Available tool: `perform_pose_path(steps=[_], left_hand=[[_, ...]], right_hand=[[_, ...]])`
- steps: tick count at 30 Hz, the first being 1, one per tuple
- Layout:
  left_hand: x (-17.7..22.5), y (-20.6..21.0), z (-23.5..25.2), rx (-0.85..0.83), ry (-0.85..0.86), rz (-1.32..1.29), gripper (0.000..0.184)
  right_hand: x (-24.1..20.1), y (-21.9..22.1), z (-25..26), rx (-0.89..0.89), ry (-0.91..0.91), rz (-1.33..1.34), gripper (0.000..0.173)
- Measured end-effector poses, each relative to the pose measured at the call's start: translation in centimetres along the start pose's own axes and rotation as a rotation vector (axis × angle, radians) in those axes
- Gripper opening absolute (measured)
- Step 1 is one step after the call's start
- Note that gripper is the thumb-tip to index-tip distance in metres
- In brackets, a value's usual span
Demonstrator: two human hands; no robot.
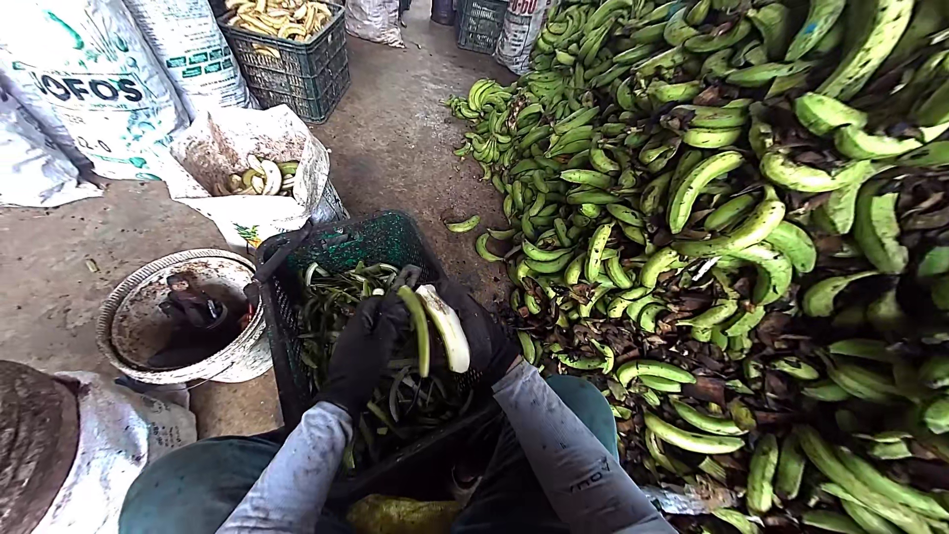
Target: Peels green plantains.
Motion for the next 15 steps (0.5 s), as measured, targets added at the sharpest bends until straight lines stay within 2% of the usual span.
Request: perform_pose_path(steps=[3,6,9,11,15], left_hand=[[-0.2,-0.9,-0.1,0.022,0.016,-0.005,0.039],[0.7,-0.8,-1.1,-0.048,0.210,0.201,0.052],[1.1,0.0,-2.0,-0.072,0.393,0.423,0.064],[1.1,0.2,-1.9,-0.070,0.374,0.423,0.064],[0.7,-0.8,-0.5,0.030,0.179,0.218,0.042]], right_hand=[[-0.1,-0.6,0.4,0.047,0.041,0.145,0.040],[-0.4,-1.2,0.5,0.091,0.036,0.287,0.042],[-0.4,-1.5,0.5,0.019,-0.016,0.262,0.040],[-0.5,-1.1,0.2,0.003,-0.023,0.190,0.038],[-0.3,-0.8,-0.2,-0.057,-0.058,0.057,0.034]])
Point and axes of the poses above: each hand's wrist, its own z-axis towards the middle knuckle, its own y-axis out of the palm, x = y × z, the point moved 1 cm from there along z, towards the middle knuckle, and after that the axes turned 2 degrees about -x, right-handed, at the moved point
